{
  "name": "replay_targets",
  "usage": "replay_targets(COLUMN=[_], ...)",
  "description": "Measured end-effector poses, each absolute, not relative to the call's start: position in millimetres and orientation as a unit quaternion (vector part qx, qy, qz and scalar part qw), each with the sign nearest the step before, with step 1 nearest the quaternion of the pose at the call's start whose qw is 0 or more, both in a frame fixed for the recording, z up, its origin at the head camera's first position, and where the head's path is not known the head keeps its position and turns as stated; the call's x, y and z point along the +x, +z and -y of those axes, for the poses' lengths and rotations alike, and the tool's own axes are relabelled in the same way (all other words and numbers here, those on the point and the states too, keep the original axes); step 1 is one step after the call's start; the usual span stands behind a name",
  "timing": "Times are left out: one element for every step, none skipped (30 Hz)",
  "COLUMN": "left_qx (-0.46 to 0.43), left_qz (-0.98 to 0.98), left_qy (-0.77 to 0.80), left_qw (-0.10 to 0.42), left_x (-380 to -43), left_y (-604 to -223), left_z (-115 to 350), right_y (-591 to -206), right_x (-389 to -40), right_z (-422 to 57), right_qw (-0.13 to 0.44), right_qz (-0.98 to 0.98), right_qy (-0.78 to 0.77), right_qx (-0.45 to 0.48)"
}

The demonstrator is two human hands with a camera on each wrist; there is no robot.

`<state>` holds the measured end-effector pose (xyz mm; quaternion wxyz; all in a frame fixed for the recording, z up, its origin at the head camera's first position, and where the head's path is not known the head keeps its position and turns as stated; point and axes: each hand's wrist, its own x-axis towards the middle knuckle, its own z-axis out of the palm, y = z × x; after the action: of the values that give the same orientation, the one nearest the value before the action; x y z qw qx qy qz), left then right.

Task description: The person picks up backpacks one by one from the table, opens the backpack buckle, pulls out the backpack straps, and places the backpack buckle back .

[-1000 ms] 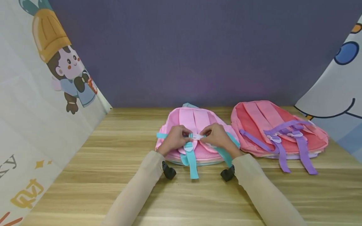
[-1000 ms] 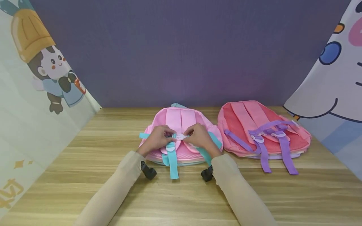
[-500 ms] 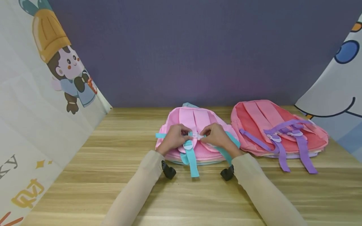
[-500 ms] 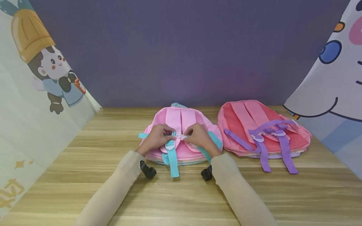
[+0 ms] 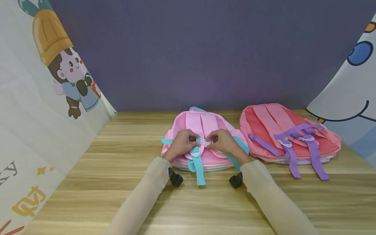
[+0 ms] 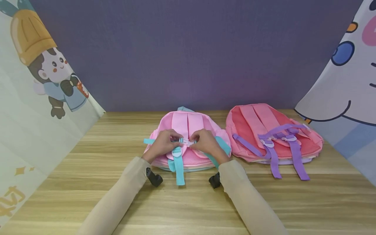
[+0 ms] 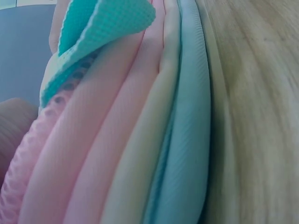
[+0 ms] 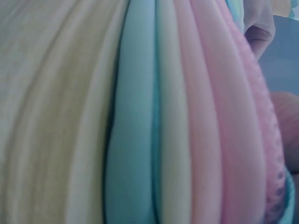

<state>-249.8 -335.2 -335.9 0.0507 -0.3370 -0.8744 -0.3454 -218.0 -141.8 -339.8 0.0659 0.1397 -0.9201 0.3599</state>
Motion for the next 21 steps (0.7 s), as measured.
replay_targets(left_qx=[-0.338, -0.339, -0.339, -0.338, -0.339, -0.338, -0.338, -0.338, -0.337, -0.336, -0.336, -0.334, -0.333, -0.332, -0.33, -0.328, -0.326, -0.324, -0.322, -0.32, -0.318], left_qz=[0.874, 0.874, 0.875, 0.876, 0.876, 0.877, 0.878, 0.88, 0.88, 0.88, 0.879, 0.879, 0.877, 0.876, 0.874, 0.873, 0.871, 0.869, 0.866, 0.863, 0.86], left_qy=[-0.345, -0.344, -0.343, -0.341, -0.339, -0.337, -0.335, -0.332, -0.332, -0.334, -0.336, -0.339, -0.343, -0.348, -0.354, -0.36, -0.365, -0.372, -0.38, -0.388, -0.396], left_qw=[0.05, 0.05, 0.048, 0.046, 0.047, 0.045, 0.044, 0.043, 0.042, 0.041, 0.04, 0.039, 0.039, 0.04, 0.04, 0.04, 0.042, 0.044, 0.044, 0.044, 0.044], left_x=[-250.0, -249.8, -249.8, -249.8, -249.8, -249.6, -249.5, -249.4, -249.5, -249.6, -249.5, -249.7, -249.7, -249.5, -249.5, -249.4, -249.1, -249.0, -248.7, -248.5, -248.5], left_y=[-336.1, -335.8, -335.6, -335.5, -335.5, -335.1, -334.9, -334.8, -334.9, -335.1, -335.0, -335.2, -335.4, -335.6, -335.8, -336.0, -335.9, -336.2, -336.2, -336.3, -336.4], left_z=[335.1, 334.9, 334.7, 334.5, 334.4, 334.3, 334.1, 333.8, 333.6, 333.5, 333.3, 333.3, 333.4, 333.6, 333.7, 334.0, 334.1, 334.2, 334.1, 333.9, 333.5], right_y=[-339.3, -338.8, -338.3, -337.6, -337.0, -336.4, -335.8, -335.4, -334.9, -334.5, -334.2, -334.1, -334.2, -334.0, -333.7, -333.4, -333.2, -333.2, -333.2, -333.1, -333.4], right_x=[-217.9, -218.0, -218.1, -218.0, -217.9, -217.9, -217.6, -217.6, -217.4, -217.0, -216.7, -216.9, -217.4, -217.5, -217.4, -217.6, -217.8, -218.3, -218.4, -218.5, -218.9], right_z=[141.6, 141.4, 141.3, 141.3, 141.6, 142.0, 142.5, 143.3, 144.3, 145.4, 146.8, 148.3, 149.6, 151.3, 152.9, 154.5, 155.7, 156.8, 157.7, 158.5, 158.9], right_qw=[0.062, 0.058, 0.055, 0.053, 0.053, 0.054, 0.055, 0.059, 0.063, 0.066, 0.067, 0.067, 0.068, 0.068, 0.066, 0.064, 0.063, 0.063, 0.062, 0.062, 0.062], right_qz=[0.921, 0.922, 0.922, 0.922, 0.922, 0.921, 0.92, 0.919, 0.917, 0.916, 0.915, 0.912, 0.911, 0.909, 0.909, 0.908, 0.908, 0.907, 0.907, 0.908, 0.909], right_qy=[0.357, 0.355, 0.352, 0.352, 0.351, 0.351, 0.351, 0.353, 0.356, 0.36, 0.362, 0.366, 0.368, 0.371, 0.373, 0.376, 0.376, 0.378, 0.377, 0.376, 0.374], right_qx=[0.142, 0.146, 0.15, 0.153, 0.156, 0.158, 0.162, 0.165, 0.167, 0.168, 0.168, 0.171, 0.174, 0.175, 0.175, 0.175, 0.176, 0.177, 0.177, 0.176, 0.175])
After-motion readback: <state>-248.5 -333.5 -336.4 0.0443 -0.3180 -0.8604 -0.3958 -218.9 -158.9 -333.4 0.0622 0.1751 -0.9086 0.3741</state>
